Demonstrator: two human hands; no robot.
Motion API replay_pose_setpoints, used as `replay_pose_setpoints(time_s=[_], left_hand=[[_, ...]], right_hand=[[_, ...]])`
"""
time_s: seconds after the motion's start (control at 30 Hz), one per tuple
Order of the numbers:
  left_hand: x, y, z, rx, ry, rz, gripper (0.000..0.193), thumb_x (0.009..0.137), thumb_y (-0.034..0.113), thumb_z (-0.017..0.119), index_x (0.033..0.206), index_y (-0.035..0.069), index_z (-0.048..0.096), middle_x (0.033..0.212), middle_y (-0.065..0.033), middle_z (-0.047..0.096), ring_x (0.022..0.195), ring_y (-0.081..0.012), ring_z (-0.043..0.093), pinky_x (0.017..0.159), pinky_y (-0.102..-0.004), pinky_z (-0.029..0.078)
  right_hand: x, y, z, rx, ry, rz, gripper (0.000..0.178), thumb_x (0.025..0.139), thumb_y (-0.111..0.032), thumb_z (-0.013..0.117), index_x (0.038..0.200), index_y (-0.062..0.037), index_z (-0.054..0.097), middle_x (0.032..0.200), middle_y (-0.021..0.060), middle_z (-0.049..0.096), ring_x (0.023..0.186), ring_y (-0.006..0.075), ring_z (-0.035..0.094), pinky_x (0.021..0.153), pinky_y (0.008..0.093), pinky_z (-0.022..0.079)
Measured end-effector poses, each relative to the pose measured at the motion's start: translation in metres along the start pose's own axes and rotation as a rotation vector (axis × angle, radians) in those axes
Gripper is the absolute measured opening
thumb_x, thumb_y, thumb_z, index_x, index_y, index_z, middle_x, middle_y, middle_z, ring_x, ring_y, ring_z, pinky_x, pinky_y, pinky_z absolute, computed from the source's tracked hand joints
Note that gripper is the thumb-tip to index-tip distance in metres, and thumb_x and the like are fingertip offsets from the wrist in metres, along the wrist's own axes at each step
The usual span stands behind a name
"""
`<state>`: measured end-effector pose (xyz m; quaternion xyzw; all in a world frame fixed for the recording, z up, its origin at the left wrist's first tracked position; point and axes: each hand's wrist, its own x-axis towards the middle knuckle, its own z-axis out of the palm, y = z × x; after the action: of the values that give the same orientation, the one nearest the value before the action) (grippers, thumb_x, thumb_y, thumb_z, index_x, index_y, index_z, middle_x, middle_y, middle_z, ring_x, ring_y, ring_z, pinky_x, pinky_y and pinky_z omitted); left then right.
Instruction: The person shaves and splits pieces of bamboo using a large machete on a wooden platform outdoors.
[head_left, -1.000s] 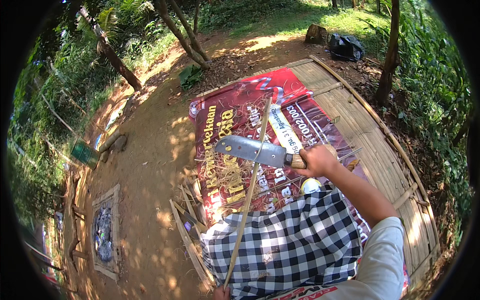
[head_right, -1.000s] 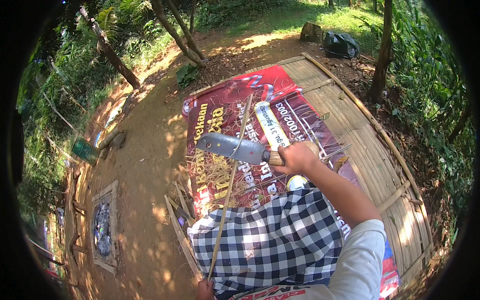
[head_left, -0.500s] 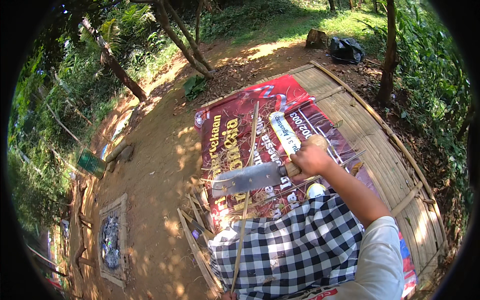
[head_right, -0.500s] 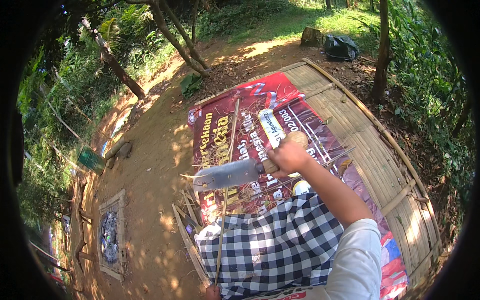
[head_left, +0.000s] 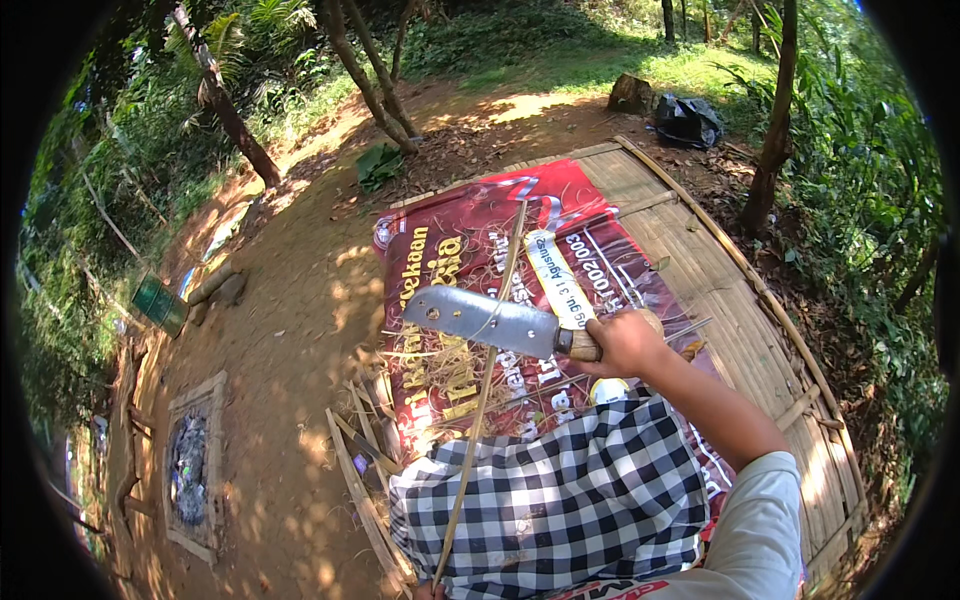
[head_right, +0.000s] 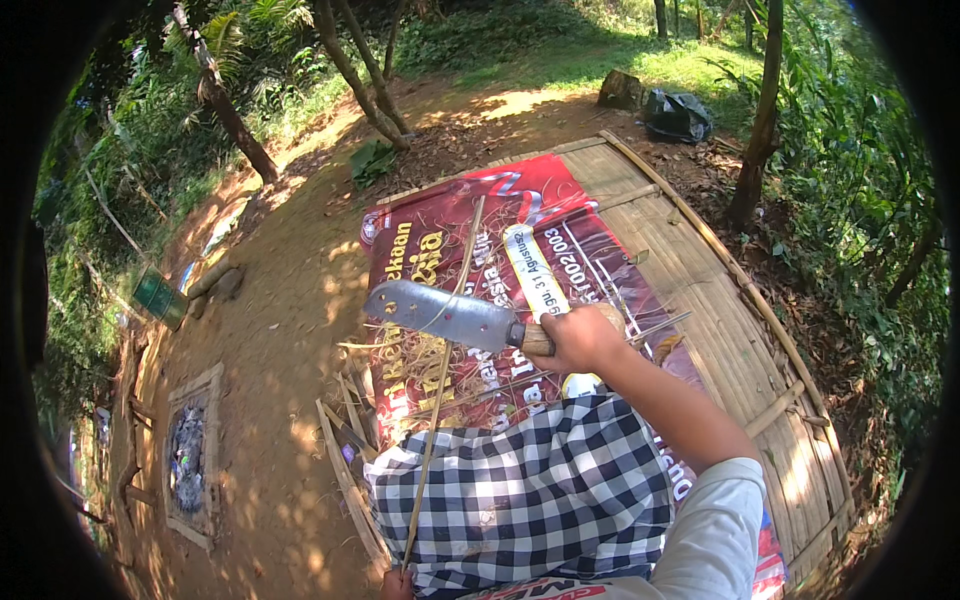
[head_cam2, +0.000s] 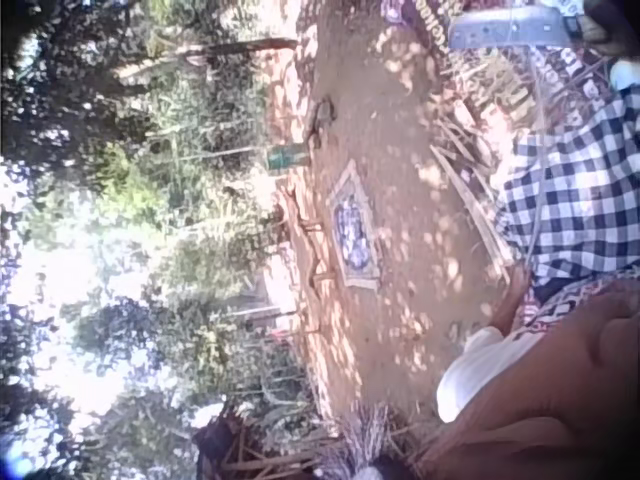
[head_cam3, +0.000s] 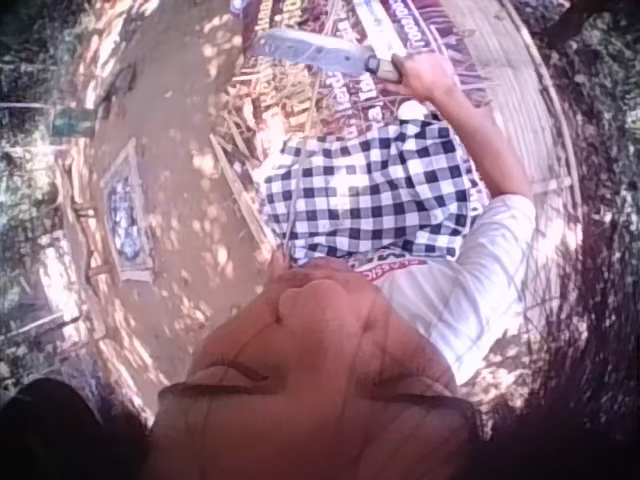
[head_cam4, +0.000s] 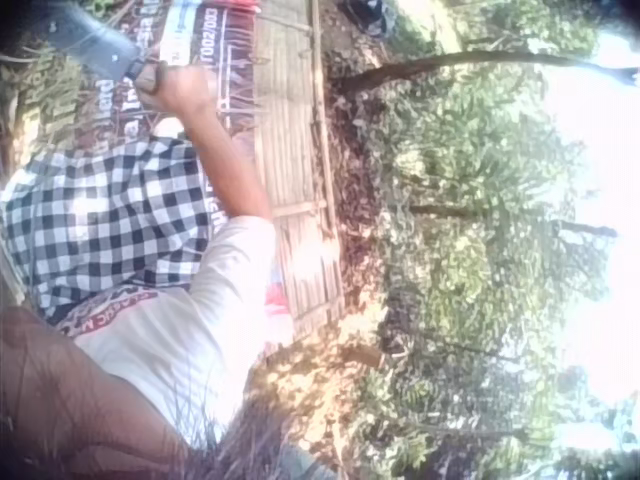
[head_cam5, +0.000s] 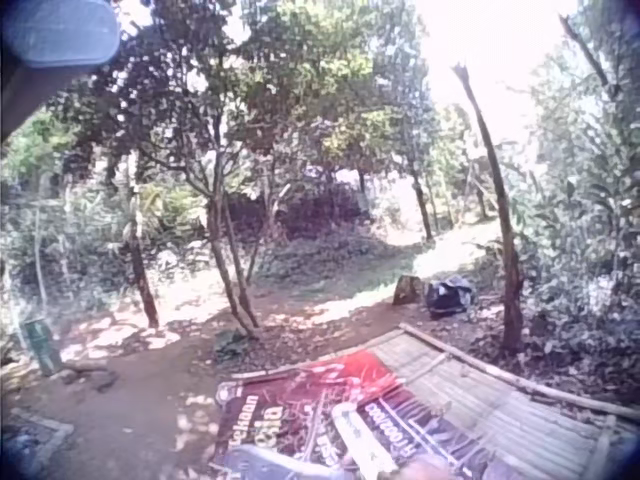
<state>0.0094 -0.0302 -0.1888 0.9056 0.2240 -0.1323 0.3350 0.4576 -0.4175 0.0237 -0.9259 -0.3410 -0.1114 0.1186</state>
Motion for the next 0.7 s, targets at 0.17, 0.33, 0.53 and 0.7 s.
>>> replay_pose_setpoints(time_s=[0.17,0.33,0.53,0.7], left_hand=[[0.001,-0.005,0.0,0.0,-0.004,0.002,0.035,0.091,0.033,0.049,0.085,0.0,0.059,0.066,-0.0165,0.055,0.063,-0.0285,0.056,0.057,-0.042,0.044],[-0.003,-0.007,-0.003,0.006,0.005,0.003,0.034,0.091,0.032,0.049,0.084,0.0,0.059,0.066,-0.0168,0.055,0.062,-0.0291,0.056,0.057,-0.0421,0.044],[0.005,-0.005,0.004,-0.028,0.004,0.032,0.034,0.09,0.031,0.049,0.083,0.0,0.059,0.065,-0.0171,0.055,0.062,-0.0297,0.056,0.057,-0.0422,0.044],[0.004,-0.005,0.003,-0.02,0.007,0.023,0.033,0.09,0.03,0.05,0.082,-0.001,0.058,0.065,-0.0174,0.055,0.062,-0.0302,0.056,0.056,-0.0423,0.044]], right_hand=[[-0.011,-0.058,0.041,-0.129,-0.179,-0.576,0.05,0.07,-0.052,0.066,0.077,-0.0035,0.056,0.061,0.0088,0.062,0.065,0.0292,0.064,0.067,0.0378,0.051],[0.025,-0.015,0.037,-0.219,0.071,-0.627,0.023,0.066,-0.029,0.063,0.069,-0.0076,0.054,0.061,0.0056,0.06,0.064,0.0227,0.063,0.069,0.0358,0.05],[0.037,0.072,-0.019,-0.277,-0.022,0.204,0.044,0.066,-0.042,0.07,0.087,-0.0041,0.062,0.07,0.0167,0.066,0.069,0.0333,0.066,0.066,0.0429,0.053],[0.021,0.026,0.006,-0.061,0.028,0.193,0.043,0.066,-0.04,0.072,0.083,-0.0025,0.062,0.068,0.0185,0.064,0.063,0.0348,0.064,0.065,0.043,0.053]])
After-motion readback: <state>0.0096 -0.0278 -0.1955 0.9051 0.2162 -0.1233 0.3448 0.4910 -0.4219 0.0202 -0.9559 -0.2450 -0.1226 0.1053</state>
